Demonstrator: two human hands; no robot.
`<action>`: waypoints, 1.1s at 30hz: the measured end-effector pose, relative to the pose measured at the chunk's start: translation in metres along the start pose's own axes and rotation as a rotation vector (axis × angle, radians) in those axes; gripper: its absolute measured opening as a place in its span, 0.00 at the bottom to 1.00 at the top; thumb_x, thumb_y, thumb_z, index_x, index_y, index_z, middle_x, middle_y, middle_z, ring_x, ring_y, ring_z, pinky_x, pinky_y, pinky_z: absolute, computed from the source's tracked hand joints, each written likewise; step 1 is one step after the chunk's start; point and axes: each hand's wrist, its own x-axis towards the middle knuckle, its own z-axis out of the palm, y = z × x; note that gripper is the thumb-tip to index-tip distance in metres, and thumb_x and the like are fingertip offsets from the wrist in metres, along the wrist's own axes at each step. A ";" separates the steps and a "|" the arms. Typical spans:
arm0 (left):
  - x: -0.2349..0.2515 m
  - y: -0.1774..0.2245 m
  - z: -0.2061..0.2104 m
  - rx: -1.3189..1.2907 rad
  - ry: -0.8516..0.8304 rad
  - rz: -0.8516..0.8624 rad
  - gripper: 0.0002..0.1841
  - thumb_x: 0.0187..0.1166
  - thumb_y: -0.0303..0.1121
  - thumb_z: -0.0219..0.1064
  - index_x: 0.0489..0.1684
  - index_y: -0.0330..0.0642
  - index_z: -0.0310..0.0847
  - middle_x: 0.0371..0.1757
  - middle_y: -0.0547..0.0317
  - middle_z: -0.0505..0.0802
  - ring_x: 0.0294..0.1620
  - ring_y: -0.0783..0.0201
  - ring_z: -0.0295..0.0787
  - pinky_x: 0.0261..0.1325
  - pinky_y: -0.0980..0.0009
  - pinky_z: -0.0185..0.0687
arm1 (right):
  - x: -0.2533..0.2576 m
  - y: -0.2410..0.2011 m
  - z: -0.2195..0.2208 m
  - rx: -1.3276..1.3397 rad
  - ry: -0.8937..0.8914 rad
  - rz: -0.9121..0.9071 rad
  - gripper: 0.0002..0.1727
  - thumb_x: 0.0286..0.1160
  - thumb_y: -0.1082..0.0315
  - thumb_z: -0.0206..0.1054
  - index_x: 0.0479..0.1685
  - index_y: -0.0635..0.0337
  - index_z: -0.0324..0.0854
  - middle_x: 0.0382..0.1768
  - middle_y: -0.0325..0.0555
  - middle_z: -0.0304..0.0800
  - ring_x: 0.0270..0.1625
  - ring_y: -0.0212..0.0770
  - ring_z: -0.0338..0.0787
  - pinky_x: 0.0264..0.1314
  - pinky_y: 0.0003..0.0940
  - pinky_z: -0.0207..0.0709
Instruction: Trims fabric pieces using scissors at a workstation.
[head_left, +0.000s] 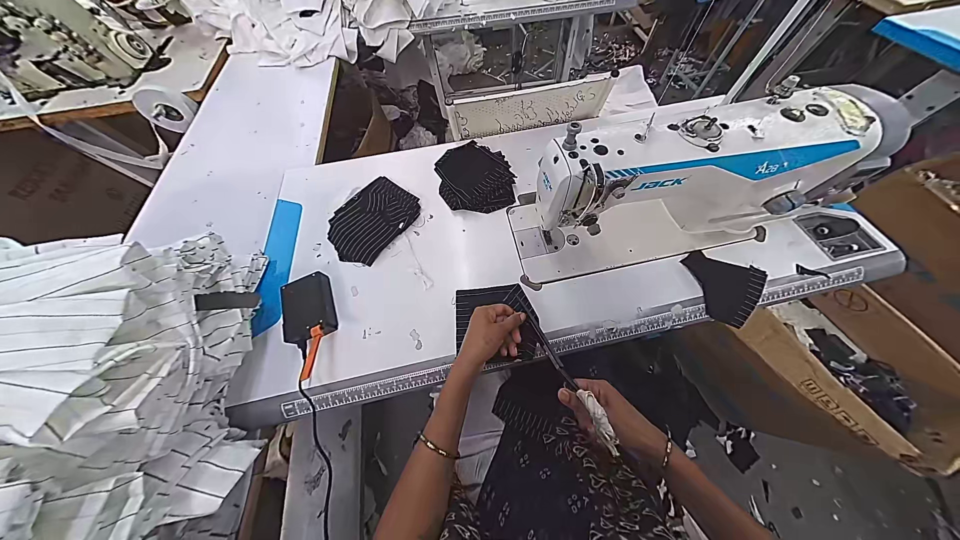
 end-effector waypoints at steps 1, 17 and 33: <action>0.000 0.000 -0.001 0.014 -0.012 -0.003 0.09 0.86 0.29 0.64 0.41 0.30 0.81 0.16 0.63 0.88 0.09 0.75 0.79 0.15 0.80 0.75 | 0.001 -0.001 0.000 0.021 -0.014 0.002 0.19 0.84 0.49 0.64 0.26 0.48 0.73 0.13 0.27 0.72 0.14 0.22 0.73 0.18 0.18 0.67; 0.002 0.001 -0.002 0.115 -0.049 0.013 0.09 0.86 0.31 0.66 0.43 0.32 0.83 0.15 0.66 0.86 0.09 0.77 0.77 0.14 0.81 0.73 | 0.010 -0.009 0.012 0.208 0.039 -0.063 0.16 0.86 0.56 0.64 0.28 0.52 0.74 0.13 0.30 0.73 0.12 0.24 0.73 0.15 0.18 0.68; -0.017 -0.003 -0.022 0.827 0.365 0.176 0.16 0.89 0.32 0.58 0.60 0.28 0.83 0.57 0.35 0.89 0.54 0.42 0.90 0.62 0.49 0.82 | -0.023 -0.001 0.023 0.140 0.257 -0.106 0.13 0.84 0.60 0.66 0.29 0.53 0.76 0.13 0.30 0.78 0.12 0.25 0.77 0.15 0.19 0.72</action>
